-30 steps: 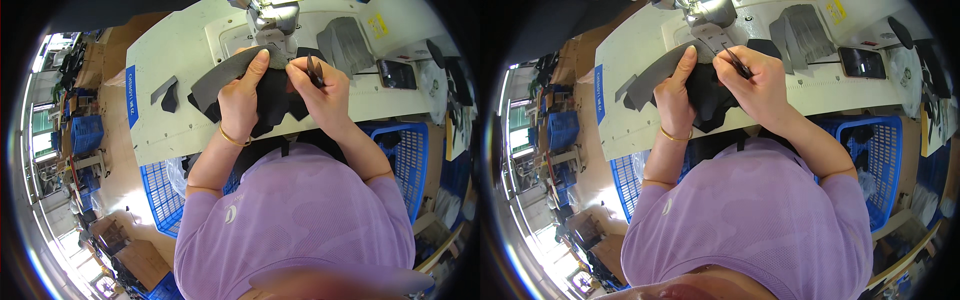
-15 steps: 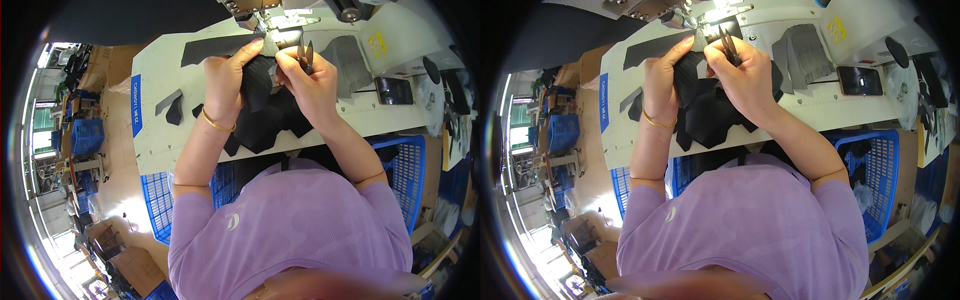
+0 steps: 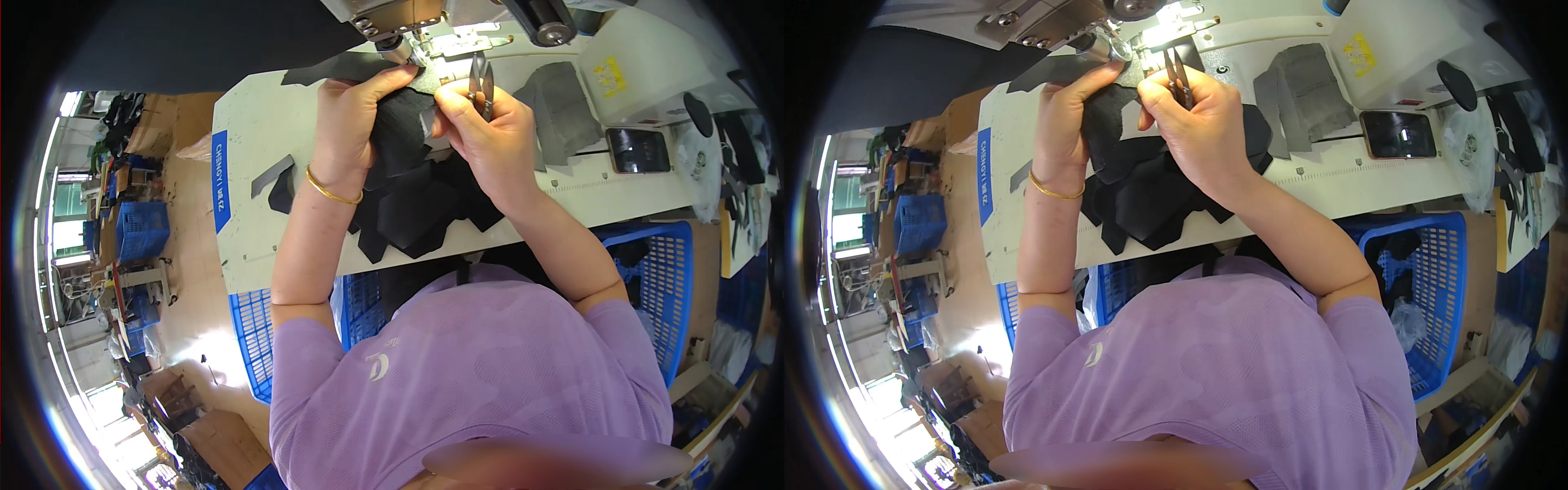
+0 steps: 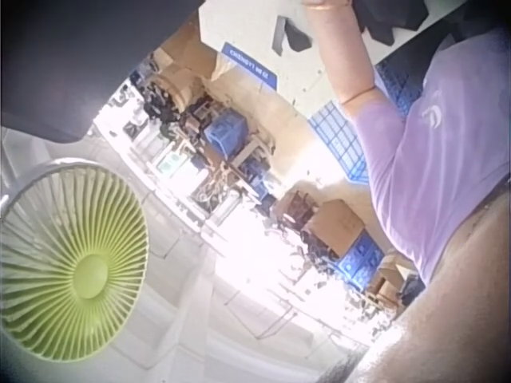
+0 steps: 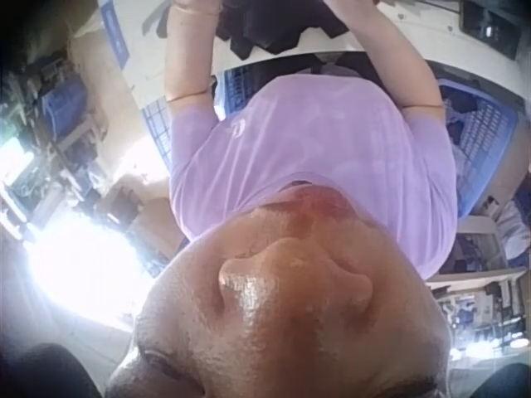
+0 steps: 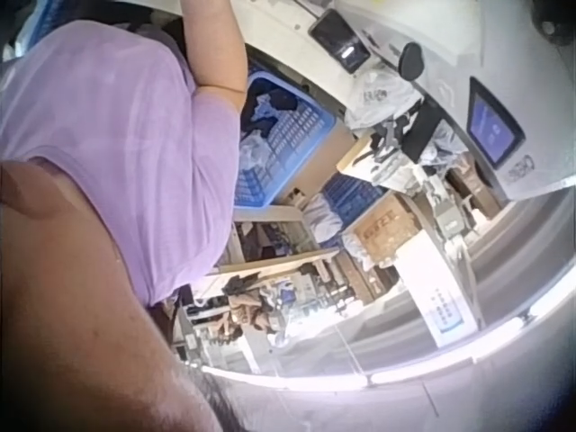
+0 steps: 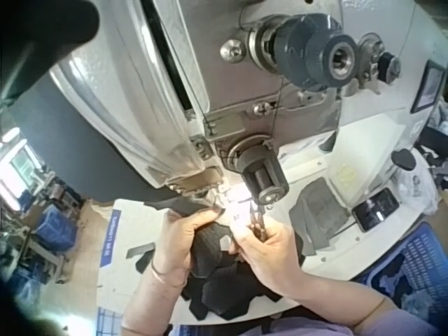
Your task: Sewing together fabric components for footwear manufacturing.
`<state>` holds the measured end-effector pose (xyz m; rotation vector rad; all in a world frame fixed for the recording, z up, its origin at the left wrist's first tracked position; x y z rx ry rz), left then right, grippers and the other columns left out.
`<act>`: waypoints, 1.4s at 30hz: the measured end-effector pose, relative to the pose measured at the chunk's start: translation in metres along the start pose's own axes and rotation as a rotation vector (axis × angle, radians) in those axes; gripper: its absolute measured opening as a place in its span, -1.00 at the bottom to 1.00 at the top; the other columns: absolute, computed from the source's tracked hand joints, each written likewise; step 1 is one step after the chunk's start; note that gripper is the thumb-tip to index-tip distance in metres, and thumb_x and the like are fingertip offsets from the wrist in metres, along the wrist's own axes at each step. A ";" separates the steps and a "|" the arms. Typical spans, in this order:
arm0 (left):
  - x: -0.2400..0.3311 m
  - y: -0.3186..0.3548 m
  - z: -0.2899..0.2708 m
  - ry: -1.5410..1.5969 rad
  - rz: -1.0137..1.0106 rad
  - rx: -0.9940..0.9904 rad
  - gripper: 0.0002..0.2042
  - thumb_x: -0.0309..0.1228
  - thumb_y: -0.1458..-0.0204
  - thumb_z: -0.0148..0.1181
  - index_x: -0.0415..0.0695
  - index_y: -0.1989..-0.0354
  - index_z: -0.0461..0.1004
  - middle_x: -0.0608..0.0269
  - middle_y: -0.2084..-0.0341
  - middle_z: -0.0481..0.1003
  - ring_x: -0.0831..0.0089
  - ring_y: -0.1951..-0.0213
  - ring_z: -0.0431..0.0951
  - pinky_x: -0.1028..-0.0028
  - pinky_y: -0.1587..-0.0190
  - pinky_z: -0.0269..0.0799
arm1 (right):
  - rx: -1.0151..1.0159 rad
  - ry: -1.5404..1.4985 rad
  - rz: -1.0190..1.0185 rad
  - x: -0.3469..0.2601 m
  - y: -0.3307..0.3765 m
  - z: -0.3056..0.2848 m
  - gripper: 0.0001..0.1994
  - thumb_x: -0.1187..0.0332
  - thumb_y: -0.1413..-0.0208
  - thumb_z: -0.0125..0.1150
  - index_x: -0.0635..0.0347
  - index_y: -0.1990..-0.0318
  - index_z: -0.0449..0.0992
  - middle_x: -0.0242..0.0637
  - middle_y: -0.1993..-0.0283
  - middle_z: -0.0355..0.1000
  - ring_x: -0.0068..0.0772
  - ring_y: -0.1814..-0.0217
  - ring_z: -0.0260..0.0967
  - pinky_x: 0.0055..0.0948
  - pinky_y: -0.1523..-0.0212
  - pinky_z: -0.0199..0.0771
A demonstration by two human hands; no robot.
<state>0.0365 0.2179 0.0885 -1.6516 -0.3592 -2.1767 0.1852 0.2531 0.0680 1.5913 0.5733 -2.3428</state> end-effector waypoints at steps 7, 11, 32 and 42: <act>-0.002 -0.008 -0.006 -0.001 -0.017 -0.040 -0.87 -0.62 0.04 0.31 -0.38 0.30 0.59 0.14 0.39 0.60 0.47 0.41 0.59 0.52 0.34 0.52 | -0.026 -0.025 -0.005 0.003 -0.001 0.006 -0.84 0.39 -0.13 0.18 0.25 0.46 0.53 -0.48 0.62 0.43 -0.82 0.63 0.20 -0.67 0.62 0.15; 0.004 -0.004 0.000 0.020 -0.003 -0.028 -0.87 -0.63 0.04 0.31 -0.37 0.29 0.58 0.15 0.38 0.59 0.47 0.41 0.59 0.51 0.34 0.52 | -0.009 -0.007 -0.026 -0.001 -0.001 0.003 -0.83 0.39 -0.14 0.17 0.25 0.47 0.53 -0.48 0.62 0.43 -0.82 0.64 0.19 -0.66 0.63 0.15; -0.010 0.000 0.001 -0.096 -0.210 -0.193 -0.85 -0.55 -0.03 0.26 -0.39 0.26 0.58 0.13 0.38 0.60 0.51 0.42 0.58 0.55 0.33 0.50 | 0.008 0.068 -0.031 -0.005 -0.002 0.002 -0.83 0.40 -0.09 0.16 0.23 0.52 0.54 -0.48 0.67 0.42 -0.80 0.67 0.19 -0.65 0.63 0.17; 0.000 -0.010 -0.001 -0.090 -0.092 -0.203 -0.88 -0.58 -0.03 0.26 -0.37 0.26 0.58 0.14 0.38 0.60 0.52 0.43 0.58 0.57 0.33 0.52 | -0.008 0.100 -0.055 -0.007 -0.001 0.005 -0.83 0.37 -0.14 0.16 0.23 0.43 0.58 -0.47 0.63 0.46 -0.82 0.66 0.16 -0.65 0.63 0.13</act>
Point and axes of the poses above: each hand's wrist, its own y-axis away from the middle knuckle, its own z-axis out of the palm, x = y × z, the point moved 10 cm from there along -y, towards the middle knuckle
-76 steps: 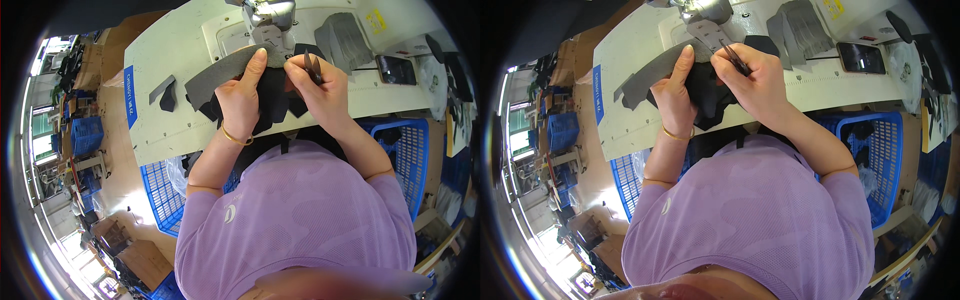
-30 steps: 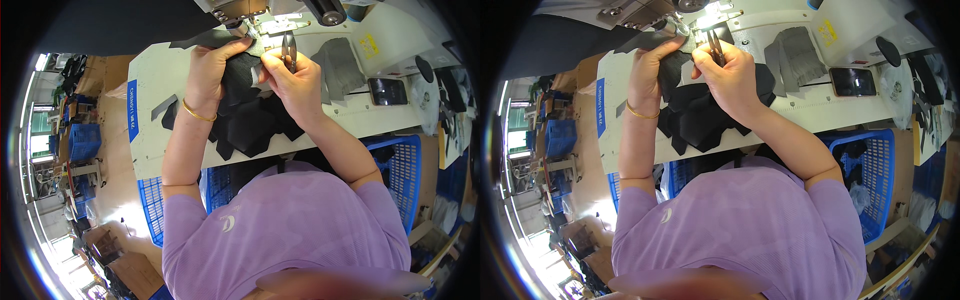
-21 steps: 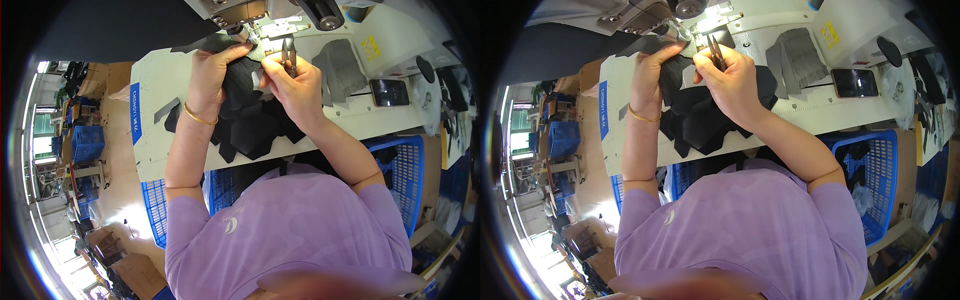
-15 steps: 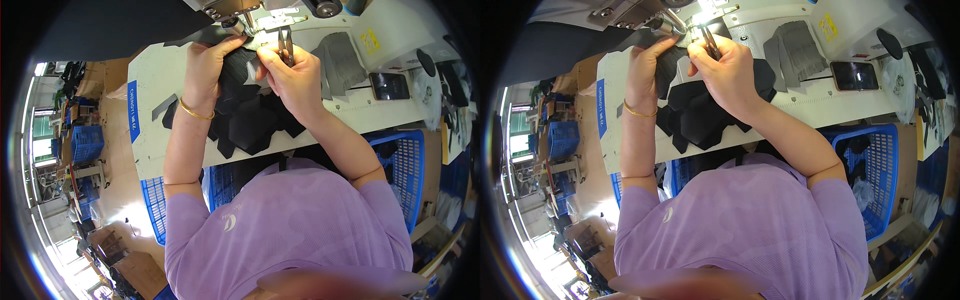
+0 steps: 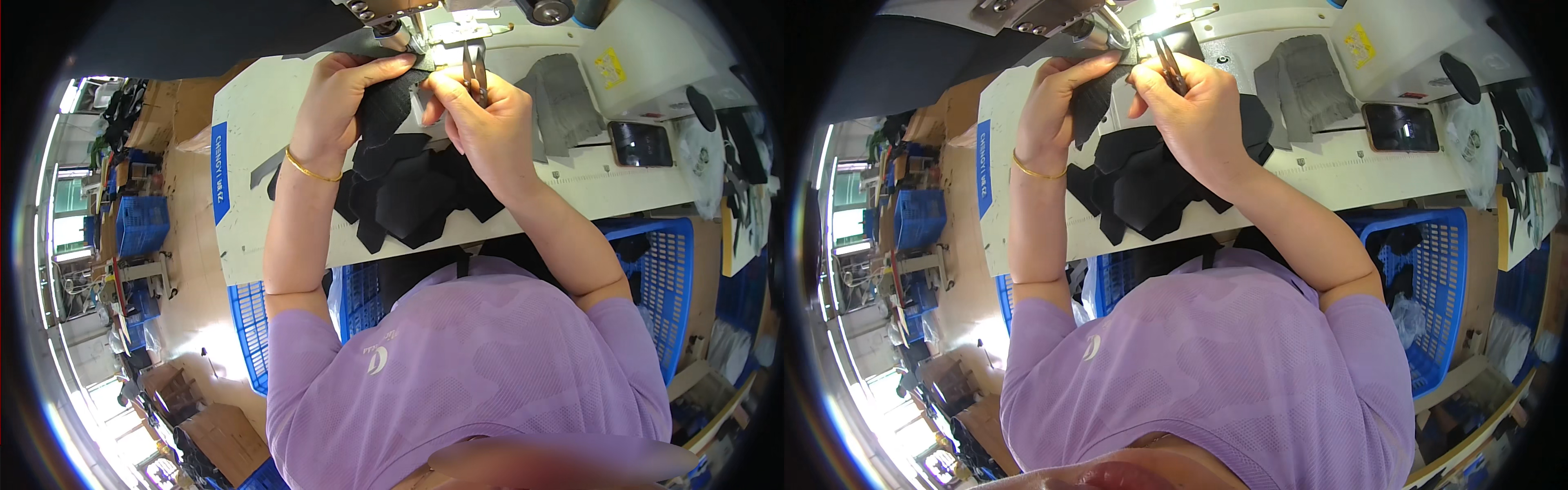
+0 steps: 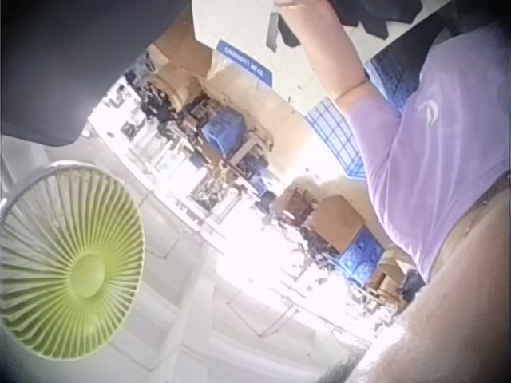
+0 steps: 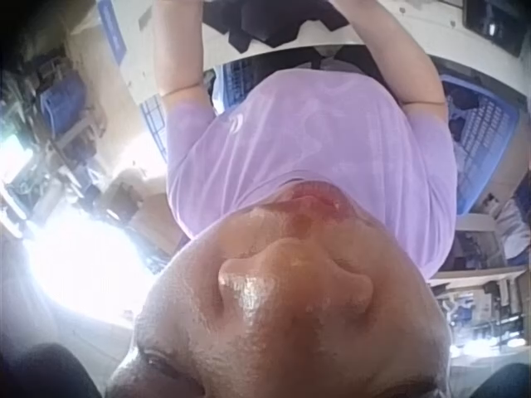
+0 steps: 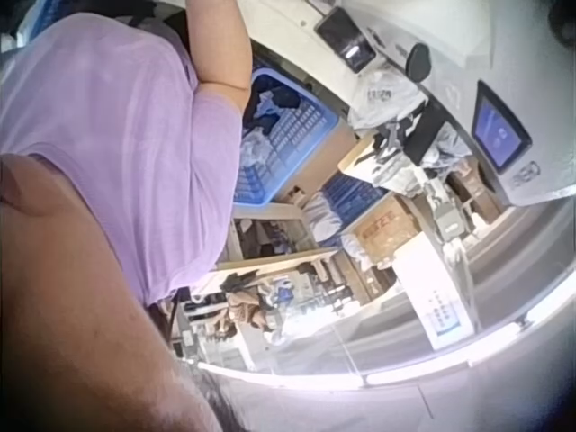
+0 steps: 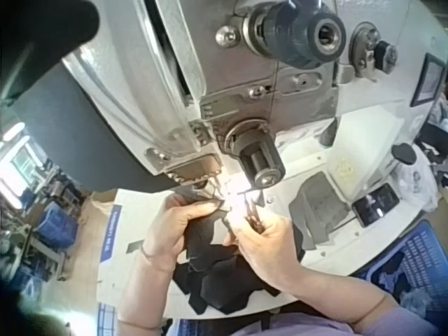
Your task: Sewing together fabric components for footwear manufacturing.
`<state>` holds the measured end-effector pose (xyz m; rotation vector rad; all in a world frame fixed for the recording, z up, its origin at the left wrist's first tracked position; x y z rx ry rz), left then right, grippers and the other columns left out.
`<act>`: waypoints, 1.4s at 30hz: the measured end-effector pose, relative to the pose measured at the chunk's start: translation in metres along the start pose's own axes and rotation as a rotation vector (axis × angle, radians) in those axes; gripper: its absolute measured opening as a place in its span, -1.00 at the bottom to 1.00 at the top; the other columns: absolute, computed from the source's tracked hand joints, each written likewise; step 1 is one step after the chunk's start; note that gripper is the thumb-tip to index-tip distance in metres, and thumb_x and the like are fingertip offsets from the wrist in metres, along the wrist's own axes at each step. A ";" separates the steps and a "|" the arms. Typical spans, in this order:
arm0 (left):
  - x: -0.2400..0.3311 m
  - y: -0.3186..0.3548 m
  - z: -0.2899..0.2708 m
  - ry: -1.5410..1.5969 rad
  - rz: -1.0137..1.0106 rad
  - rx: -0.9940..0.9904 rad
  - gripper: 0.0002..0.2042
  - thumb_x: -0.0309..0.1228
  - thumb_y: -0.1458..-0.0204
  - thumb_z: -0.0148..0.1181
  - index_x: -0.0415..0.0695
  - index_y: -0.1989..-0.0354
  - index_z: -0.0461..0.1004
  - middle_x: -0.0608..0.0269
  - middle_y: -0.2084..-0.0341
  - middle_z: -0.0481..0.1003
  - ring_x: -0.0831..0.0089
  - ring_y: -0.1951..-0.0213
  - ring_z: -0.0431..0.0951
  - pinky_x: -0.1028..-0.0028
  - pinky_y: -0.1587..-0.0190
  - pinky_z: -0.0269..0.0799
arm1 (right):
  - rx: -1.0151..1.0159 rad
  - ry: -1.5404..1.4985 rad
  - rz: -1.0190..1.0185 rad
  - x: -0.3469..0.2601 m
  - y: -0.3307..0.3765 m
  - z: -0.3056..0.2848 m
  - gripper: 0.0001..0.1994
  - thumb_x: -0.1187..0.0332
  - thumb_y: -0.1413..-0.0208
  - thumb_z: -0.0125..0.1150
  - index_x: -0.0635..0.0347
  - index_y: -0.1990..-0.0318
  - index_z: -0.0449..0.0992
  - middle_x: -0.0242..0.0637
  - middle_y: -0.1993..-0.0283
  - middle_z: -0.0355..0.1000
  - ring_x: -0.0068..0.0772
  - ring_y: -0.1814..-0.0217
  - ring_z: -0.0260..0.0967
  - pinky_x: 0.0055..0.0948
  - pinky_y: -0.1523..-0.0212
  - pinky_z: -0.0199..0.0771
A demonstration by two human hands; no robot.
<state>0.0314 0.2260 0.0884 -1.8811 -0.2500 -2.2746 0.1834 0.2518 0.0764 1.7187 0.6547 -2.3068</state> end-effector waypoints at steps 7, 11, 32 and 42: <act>0.001 -0.009 -0.001 0.000 0.018 -0.001 -0.88 -0.62 -0.04 0.22 -0.38 0.27 0.59 0.11 0.36 0.60 0.47 0.38 0.61 0.57 0.29 0.55 | -0.020 -0.013 0.015 0.004 0.001 -0.001 -0.84 0.39 -0.14 0.15 0.27 0.38 0.59 -0.44 0.61 0.48 -0.83 0.65 0.16 -0.66 0.62 0.13; 0.001 -0.015 -0.008 0.042 0.041 0.003 -0.88 -0.64 -0.03 0.19 -0.41 0.27 0.58 0.09 0.36 0.60 0.44 0.38 0.62 0.54 0.28 0.58 | -0.047 -0.021 0.033 0.006 0.004 0.002 -0.84 0.40 -0.14 0.16 0.28 0.37 0.59 -0.42 0.61 0.48 -0.82 0.65 0.17 -0.66 0.62 0.14; 0.001 -0.014 -0.009 0.011 0.036 0.039 -0.87 -0.60 -0.05 0.20 -0.39 0.25 0.57 0.10 0.34 0.60 0.44 0.34 0.62 0.53 0.26 0.56 | -0.175 -0.025 0.102 0.022 0.012 0.006 -0.81 0.35 -0.25 0.08 0.28 0.27 0.55 -0.40 0.55 0.47 -0.75 0.61 0.25 -0.64 0.58 0.23; -0.009 -0.016 -0.021 0.041 0.001 0.045 -0.83 -0.54 -0.09 0.18 -0.42 0.22 0.54 0.11 0.31 0.59 0.48 0.33 0.60 0.57 0.28 0.52 | -0.291 0.053 0.051 0.017 0.025 0.007 -0.66 0.18 -0.37 -0.07 0.29 0.17 0.50 -0.35 0.38 0.50 -0.66 0.44 0.37 -0.59 0.40 0.40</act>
Point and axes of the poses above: each hand's wrist, its own y-axis away from the middle knuckle, its own z-axis out of the palm, x = y × z, the point moved 10 cm from there along -y, towards the middle knuckle
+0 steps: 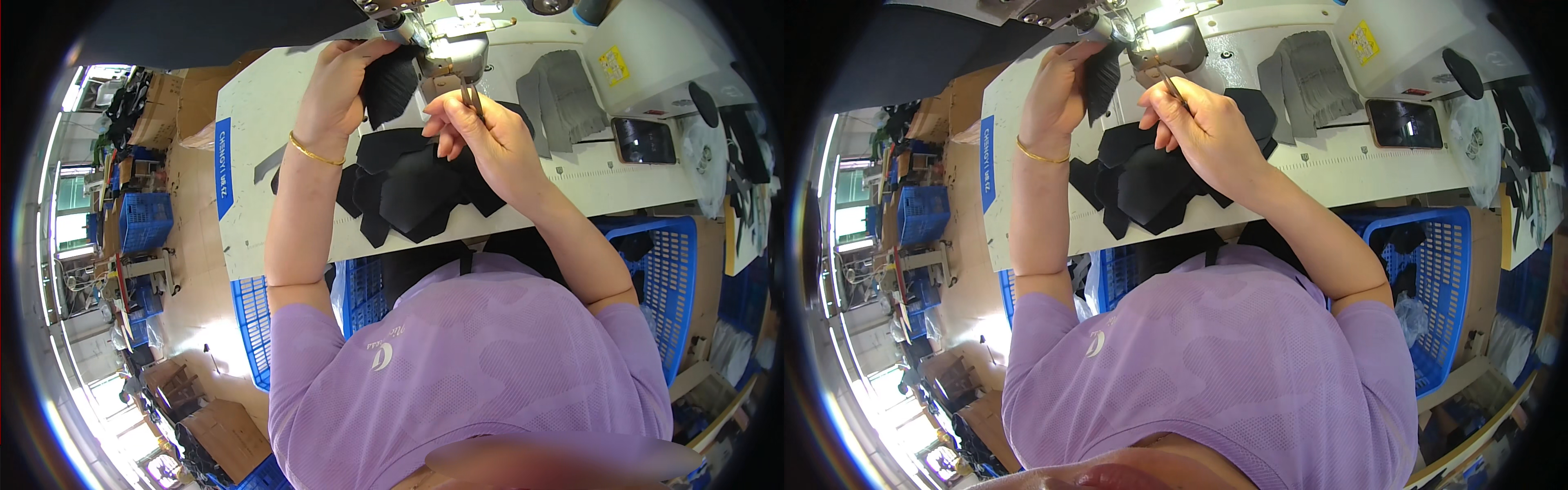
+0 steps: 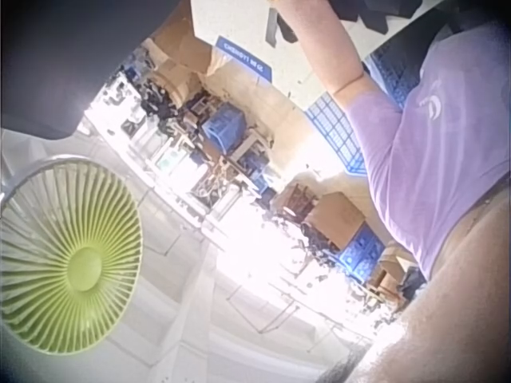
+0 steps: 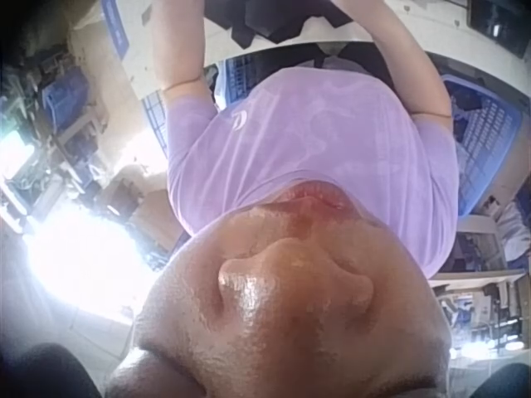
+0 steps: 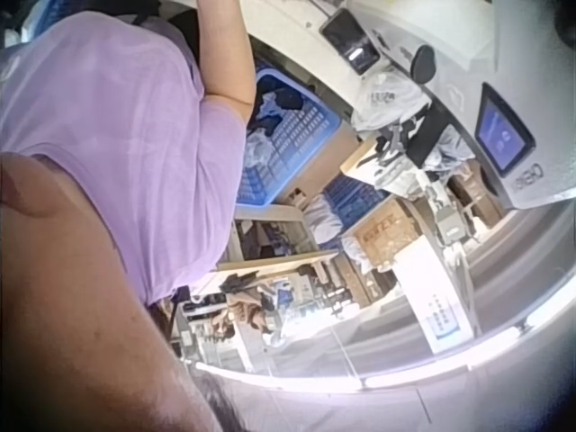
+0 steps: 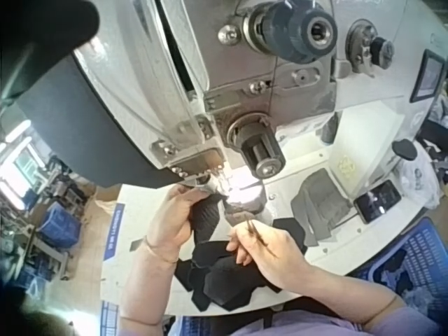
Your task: Sewing together fabric components for footwear manufacturing.
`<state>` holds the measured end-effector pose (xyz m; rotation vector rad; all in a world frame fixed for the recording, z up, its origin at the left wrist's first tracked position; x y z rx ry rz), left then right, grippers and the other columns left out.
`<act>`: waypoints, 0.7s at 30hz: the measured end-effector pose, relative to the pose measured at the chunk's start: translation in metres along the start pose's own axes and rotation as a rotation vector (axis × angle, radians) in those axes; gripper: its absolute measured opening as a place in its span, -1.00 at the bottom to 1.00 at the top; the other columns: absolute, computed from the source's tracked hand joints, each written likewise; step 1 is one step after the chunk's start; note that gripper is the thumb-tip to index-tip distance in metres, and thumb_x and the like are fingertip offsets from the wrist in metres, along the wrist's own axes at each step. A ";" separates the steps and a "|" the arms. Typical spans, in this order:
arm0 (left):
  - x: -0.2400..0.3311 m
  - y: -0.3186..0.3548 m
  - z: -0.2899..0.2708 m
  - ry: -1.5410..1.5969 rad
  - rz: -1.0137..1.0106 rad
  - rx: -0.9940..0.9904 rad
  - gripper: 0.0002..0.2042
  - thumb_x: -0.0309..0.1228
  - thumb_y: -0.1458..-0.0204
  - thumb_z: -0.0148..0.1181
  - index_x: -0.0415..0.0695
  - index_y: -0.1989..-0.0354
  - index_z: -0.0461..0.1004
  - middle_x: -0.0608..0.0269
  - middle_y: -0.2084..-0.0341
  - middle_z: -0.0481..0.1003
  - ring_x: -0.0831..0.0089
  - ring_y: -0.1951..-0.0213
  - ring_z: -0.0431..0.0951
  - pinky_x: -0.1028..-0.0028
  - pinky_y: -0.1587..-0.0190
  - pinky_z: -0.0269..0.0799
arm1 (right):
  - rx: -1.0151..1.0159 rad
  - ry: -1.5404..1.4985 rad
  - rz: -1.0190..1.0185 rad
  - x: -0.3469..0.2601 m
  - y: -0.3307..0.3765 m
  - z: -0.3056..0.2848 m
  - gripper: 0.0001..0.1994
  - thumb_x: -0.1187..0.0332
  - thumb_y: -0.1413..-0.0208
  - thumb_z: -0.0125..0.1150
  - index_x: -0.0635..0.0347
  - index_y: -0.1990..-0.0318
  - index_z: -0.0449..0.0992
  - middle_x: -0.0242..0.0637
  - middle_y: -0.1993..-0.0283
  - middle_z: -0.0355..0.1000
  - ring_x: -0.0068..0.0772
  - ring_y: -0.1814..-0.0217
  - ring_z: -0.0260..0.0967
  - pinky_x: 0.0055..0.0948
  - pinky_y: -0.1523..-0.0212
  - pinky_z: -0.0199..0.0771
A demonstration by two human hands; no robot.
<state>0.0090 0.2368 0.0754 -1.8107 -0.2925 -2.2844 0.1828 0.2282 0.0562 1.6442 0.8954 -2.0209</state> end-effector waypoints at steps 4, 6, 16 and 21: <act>0.006 0.011 0.006 0.040 0.057 0.029 -0.81 -0.58 -0.05 0.20 -0.42 0.18 0.53 0.10 0.28 0.58 0.44 0.29 0.59 0.53 0.24 0.50 | -0.029 0.107 0.073 -0.008 0.002 -0.006 -0.69 0.20 -0.33 -0.04 0.27 0.19 0.51 -0.34 0.40 0.47 -0.55 0.47 0.37 -0.52 0.42 0.39; 0.012 0.032 -0.007 0.049 0.142 0.201 -0.79 -0.60 -0.02 0.23 -0.42 0.17 0.53 0.10 0.27 0.58 0.42 0.28 0.58 0.52 0.23 0.49 | -0.034 0.344 -0.008 -0.017 0.005 -0.016 -0.76 0.23 -0.25 0.06 0.23 0.20 0.53 -0.32 0.45 0.42 -0.38 0.51 0.38 -0.43 0.46 0.37; -0.002 0.121 -0.018 -0.370 0.384 0.413 -0.81 -0.48 -0.04 0.33 -0.41 0.30 0.59 0.25 0.40 0.59 0.61 0.37 0.49 0.59 0.30 0.43 | 0.133 1.135 -0.509 -0.043 0.026 0.028 -0.77 0.21 -0.02 0.33 0.14 0.35 0.46 -0.38 0.42 0.27 -0.42 0.46 0.39 -0.44 0.53 0.38; -0.013 0.127 -0.025 -0.333 0.311 0.405 -0.81 -0.46 -0.01 0.37 -0.39 0.31 0.61 0.26 0.43 0.59 0.63 0.40 0.48 0.62 0.35 0.41 | 0.074 1.131 -0.553 -0.042 0.020 0.047 -0.79 0.22 -0.03 0.31 0.12 0.39 0.44 -0.39 0.44 0.27 -0.41 0.47 0.39 -0.42 0.53 0.39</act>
Point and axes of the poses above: each hand's wrist, its own y-axis away from the middle knuckle, its own z-axis out of the palm, x = y × z, the point moved 10 cm from there along -y, towards the middle knuckle
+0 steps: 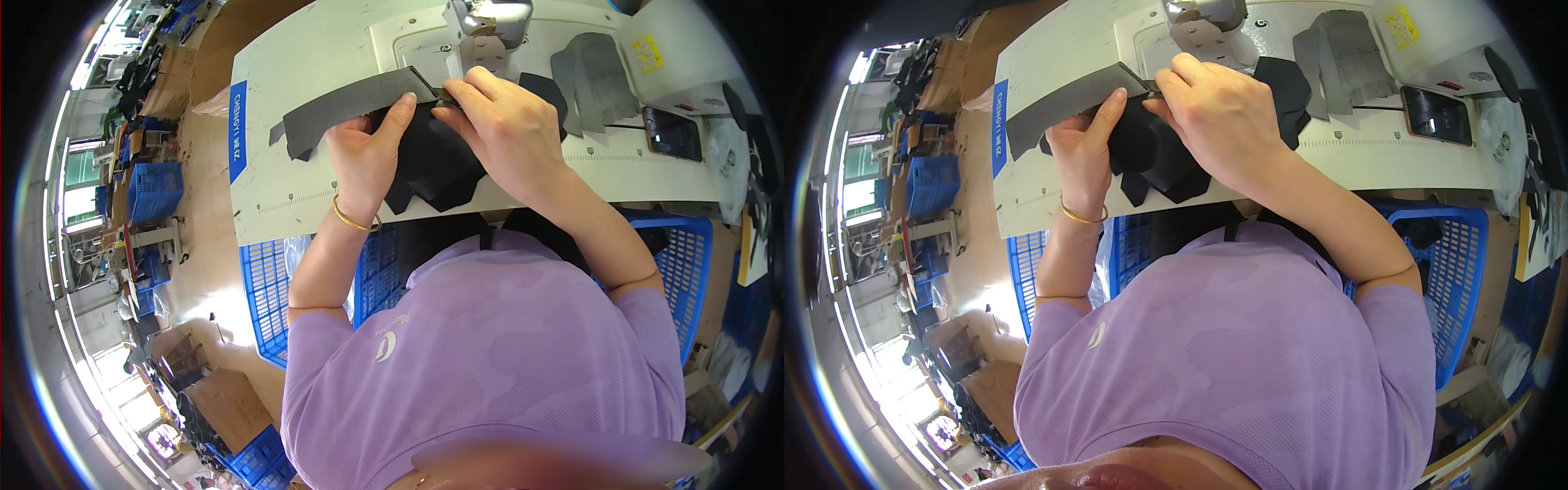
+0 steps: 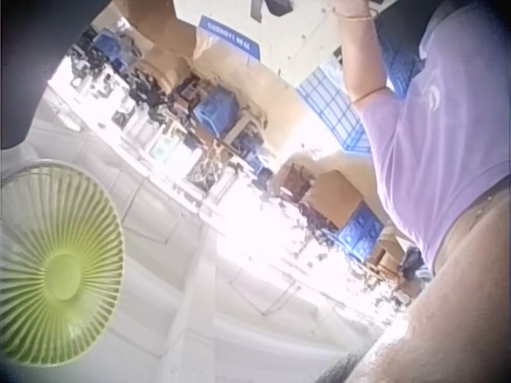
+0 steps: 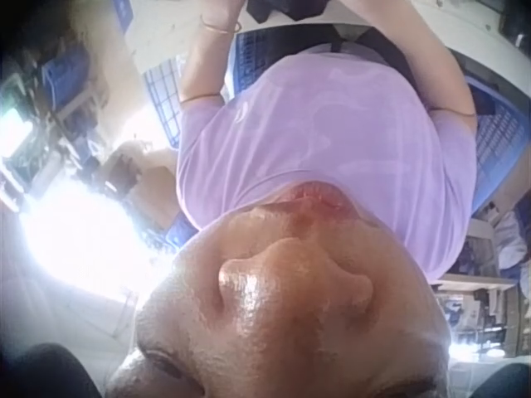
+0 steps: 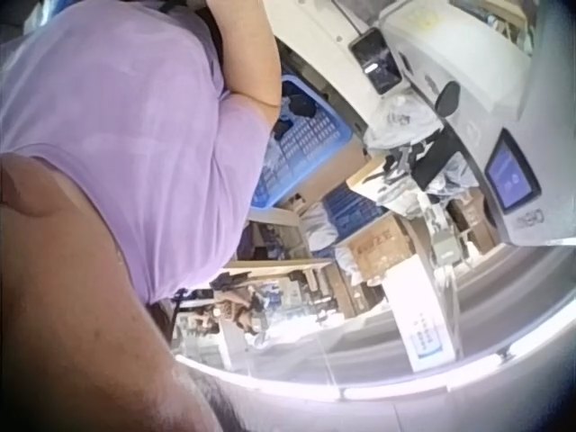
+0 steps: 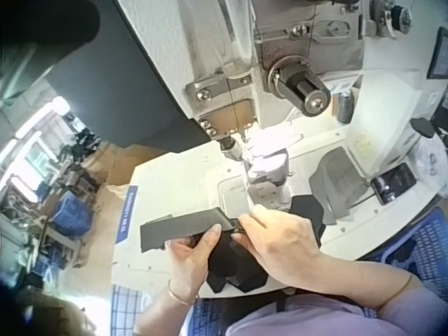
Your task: Sewing together fabric components for footwear manufacturing.
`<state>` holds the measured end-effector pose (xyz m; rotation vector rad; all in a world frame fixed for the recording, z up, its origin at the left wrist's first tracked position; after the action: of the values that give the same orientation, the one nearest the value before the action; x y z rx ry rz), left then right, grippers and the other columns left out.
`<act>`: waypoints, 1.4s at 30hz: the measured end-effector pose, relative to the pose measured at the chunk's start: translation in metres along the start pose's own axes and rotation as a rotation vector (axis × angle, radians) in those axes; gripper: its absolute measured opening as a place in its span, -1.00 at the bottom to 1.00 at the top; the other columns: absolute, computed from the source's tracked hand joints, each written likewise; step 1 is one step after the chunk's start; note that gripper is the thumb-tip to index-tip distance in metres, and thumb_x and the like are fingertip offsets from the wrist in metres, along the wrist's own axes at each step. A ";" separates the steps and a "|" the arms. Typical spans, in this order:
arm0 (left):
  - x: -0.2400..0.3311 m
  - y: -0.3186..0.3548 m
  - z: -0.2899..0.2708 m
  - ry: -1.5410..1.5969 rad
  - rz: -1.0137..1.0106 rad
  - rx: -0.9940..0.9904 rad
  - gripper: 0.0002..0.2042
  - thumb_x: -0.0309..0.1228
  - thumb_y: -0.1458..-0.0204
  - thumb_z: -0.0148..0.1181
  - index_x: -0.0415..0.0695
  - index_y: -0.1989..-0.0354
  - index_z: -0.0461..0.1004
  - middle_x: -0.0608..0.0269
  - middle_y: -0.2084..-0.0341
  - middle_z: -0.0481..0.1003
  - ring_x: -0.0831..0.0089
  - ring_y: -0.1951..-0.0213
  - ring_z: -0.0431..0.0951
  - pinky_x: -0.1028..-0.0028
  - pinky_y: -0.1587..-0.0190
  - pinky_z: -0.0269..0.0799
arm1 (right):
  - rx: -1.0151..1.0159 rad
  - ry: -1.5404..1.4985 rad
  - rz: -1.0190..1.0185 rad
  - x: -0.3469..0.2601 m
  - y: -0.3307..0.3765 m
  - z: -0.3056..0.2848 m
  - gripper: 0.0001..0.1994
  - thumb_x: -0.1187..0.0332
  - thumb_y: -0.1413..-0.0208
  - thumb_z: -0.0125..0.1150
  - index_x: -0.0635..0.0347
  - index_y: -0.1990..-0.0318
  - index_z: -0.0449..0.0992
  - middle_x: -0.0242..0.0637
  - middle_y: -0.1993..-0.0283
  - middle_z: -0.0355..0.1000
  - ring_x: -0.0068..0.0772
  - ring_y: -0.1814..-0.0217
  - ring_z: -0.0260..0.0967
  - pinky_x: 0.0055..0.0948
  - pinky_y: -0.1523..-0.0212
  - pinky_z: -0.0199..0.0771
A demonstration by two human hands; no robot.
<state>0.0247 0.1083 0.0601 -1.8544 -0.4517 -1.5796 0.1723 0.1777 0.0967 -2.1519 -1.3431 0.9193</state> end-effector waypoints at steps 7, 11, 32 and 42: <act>-0.064 -0.060 -0.131 -0.010 -0.276 0.111 -0.70 -0.42 0.07 0.41 -0.29 0.16 0.57 0.24 0.26 0.57 0.50 0.26 0.54 0.57 0.18 0.39 | 0.010 -0.090 0.058 0.019 0.010 -0.002 -0.82 0.25 -0.07 0.30 0.14 0.30 0.55 -0.40 0.45 0.34 -0.33 0.51 0.38 -0.39 0.51 0.36; -0.126 -0.072 -0.198 -0.335 -0.486 0.091 -0.62 -0.45 0.09 0.43 -0.32 0.08 0.51 0.22 0.21 0.57 0.46 0.21 0.56 0.54 0.12 0.43 | -0.060 -0.144 0.149 0.038 0.024 0.005 -0.79 0.22 -0.07 0.31 0.15 0.26 0.56 -0.38 0.43 0.38 -0.33 0.51 0.40 -0.40 0.50 0.37; -0.061 0.026 0.023 -0.843 0.371 -0.184 0.13 -0.23 0.24 0.53 -0.34 -0.39 -0.22 -0.23 -0.32 -0.06 -0.15 -0.31 0.02 0.05 -0.33 0.00 | -0.366 -0.107 -0.054 0.040 0.018 0.105 -0.67 0.42 0.09 0.33 0.18 0.11 0.48 -0.27 0.17 0.50 -0.15 0.25 0.53 -0.28 0.27 0.56; -0.006 0.034 -0.007 -1.014 0.718 0.088 -0.37 -0.35 -0.14 0.18 -0.37 -0.31 0.06 -0.19 -0.31 0.08 -0.06 -0.29 0.18 -0.05 -0.32 0.04 | 0.046 -0.374 -0.154 0.034 0.027 0.000 -0.60 0.67 0.17 0.30 0.25 0.08 0.50 -0.20 0.09 0.54 -0.35 0.32 0.57 -0.52 0.37 0.58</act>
<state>0.0400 0.0802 0.0466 -2.2750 -0.2058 -0.0931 0.1989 0.1966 0.0683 -1.8705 -1.6164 1.3207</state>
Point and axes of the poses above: each hand's wrist, its own y-axis away from the middle knuckle, its own z-axis out of the palm, x = y × z, the point moved 10 cm from there along -y, towards the middle knuckle
